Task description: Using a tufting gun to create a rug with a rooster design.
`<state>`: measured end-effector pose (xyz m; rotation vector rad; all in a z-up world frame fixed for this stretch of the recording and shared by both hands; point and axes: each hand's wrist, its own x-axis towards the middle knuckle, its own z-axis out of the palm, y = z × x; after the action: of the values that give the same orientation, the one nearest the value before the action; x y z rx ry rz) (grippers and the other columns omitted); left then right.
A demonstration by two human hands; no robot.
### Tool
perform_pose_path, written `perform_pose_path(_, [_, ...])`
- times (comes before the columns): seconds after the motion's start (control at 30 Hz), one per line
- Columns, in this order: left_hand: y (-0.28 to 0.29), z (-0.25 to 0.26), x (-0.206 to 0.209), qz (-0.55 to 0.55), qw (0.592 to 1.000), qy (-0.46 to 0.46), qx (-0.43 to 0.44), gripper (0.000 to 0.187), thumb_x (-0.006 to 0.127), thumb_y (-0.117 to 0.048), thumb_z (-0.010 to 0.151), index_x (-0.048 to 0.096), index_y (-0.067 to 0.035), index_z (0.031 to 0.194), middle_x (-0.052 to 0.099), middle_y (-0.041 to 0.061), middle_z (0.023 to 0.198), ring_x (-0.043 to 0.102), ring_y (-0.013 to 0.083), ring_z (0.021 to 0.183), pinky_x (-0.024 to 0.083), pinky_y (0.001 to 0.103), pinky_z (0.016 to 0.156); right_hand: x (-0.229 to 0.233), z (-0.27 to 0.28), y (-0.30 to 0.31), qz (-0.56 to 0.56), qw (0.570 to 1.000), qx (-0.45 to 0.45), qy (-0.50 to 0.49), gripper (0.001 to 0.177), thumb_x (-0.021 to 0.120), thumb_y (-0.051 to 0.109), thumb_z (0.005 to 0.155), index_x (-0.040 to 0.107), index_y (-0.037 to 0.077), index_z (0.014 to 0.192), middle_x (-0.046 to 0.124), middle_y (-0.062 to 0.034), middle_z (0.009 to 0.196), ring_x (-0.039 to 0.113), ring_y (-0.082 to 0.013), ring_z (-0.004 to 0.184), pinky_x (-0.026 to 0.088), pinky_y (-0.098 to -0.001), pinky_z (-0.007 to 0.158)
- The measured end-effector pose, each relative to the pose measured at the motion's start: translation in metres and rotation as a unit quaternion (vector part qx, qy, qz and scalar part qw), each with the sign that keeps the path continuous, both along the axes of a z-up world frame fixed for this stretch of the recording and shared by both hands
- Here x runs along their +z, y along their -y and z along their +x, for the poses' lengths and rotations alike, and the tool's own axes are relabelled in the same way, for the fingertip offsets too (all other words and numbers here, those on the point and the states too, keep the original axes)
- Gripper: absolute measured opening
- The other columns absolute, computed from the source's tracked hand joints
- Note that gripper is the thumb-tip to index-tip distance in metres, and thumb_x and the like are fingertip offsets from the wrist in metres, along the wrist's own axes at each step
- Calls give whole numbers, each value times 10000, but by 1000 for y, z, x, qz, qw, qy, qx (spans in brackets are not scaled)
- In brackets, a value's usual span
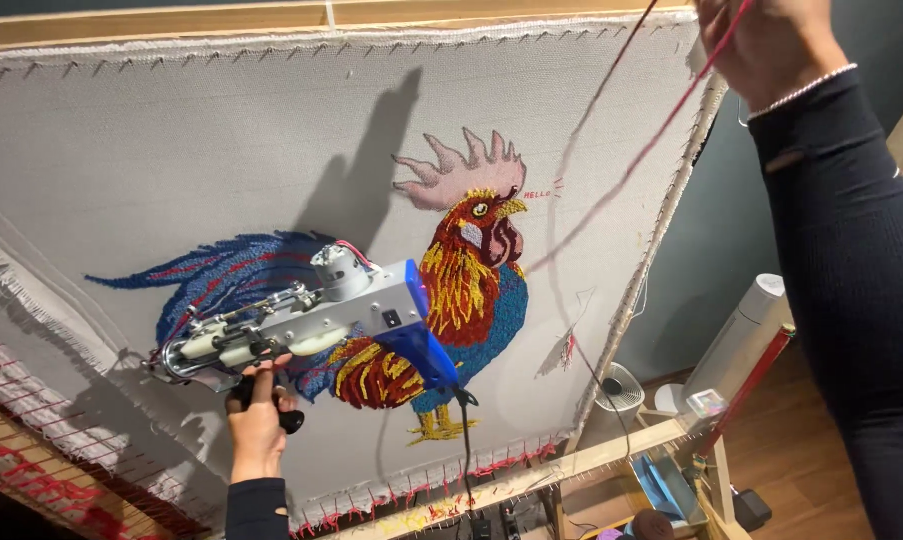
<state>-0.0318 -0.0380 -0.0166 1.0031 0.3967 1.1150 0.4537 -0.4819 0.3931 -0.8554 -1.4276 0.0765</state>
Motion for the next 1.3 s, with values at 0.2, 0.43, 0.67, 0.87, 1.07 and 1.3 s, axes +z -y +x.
perform_pose_path(0.2, [18,7,22,-2,1000,-2,-24,194,613,-184,1014,688,-5,1017,587,12,683,433,96,482,366,293,465,-43,-182,-22,-269,933,-207,116,253,606,256,1027,699,21,1018,758,-75,1063,712,-168,1050,562,-326,992])
perform_pose_path(0.43, [12,39,6,13,998,-4,-67,147,647,-171,1030,608,-74,927,510,6,639,485,98,488,386,274,449,-171,-147,-10,-589,694,-315,269,452,695,411,896,733,69,1188,807,-93,1121,768,-170,1017,595,-322,945])
perform_pose_path(0.67, [36,93,1,74,990,4,-118,148,658,-169,1029,673,-29,984,639,36,771,537,89,508,452,266,457,-179,-210,-6,-647,728,-197,113,698,727,417,835,558,176,1468,778,-89,1235,733,-178,1116,550,-338,1000])
perform_pose_path(0.87, [88,124,27,66,982,3,-175,170,652,-240,975,691,-88,1040,785,89,1007,462,41,457,373,230,406,-254,-216,-6,-529,847,-42,0,747,754,435,850,532,5,1418,703,-156,1293,693,-235,1147,584,-402,1002])
perform_pose_path(1.07, [119,146,32,90,966,-17,-240,213,667,-296,987,691,-96,1054,797,67,1025,423,13,479,304,217,418,-306,-240,3,-388,887,-16,-251,616,756,387,865,557,-22,1281,715,-158,1046,733,-264,962,613,-452,863])
perform_pose_path(1.3, [143,169,50,131,929,-85,-336,237,605,-202,980,696,-102,1175,808,64,1054,442,37,473,365,229,432,-339,-257,39,-296,819,-148,-469,387,724,302,821,635,57,1107,658,-75,830,648,-213,719,548,-403,637])
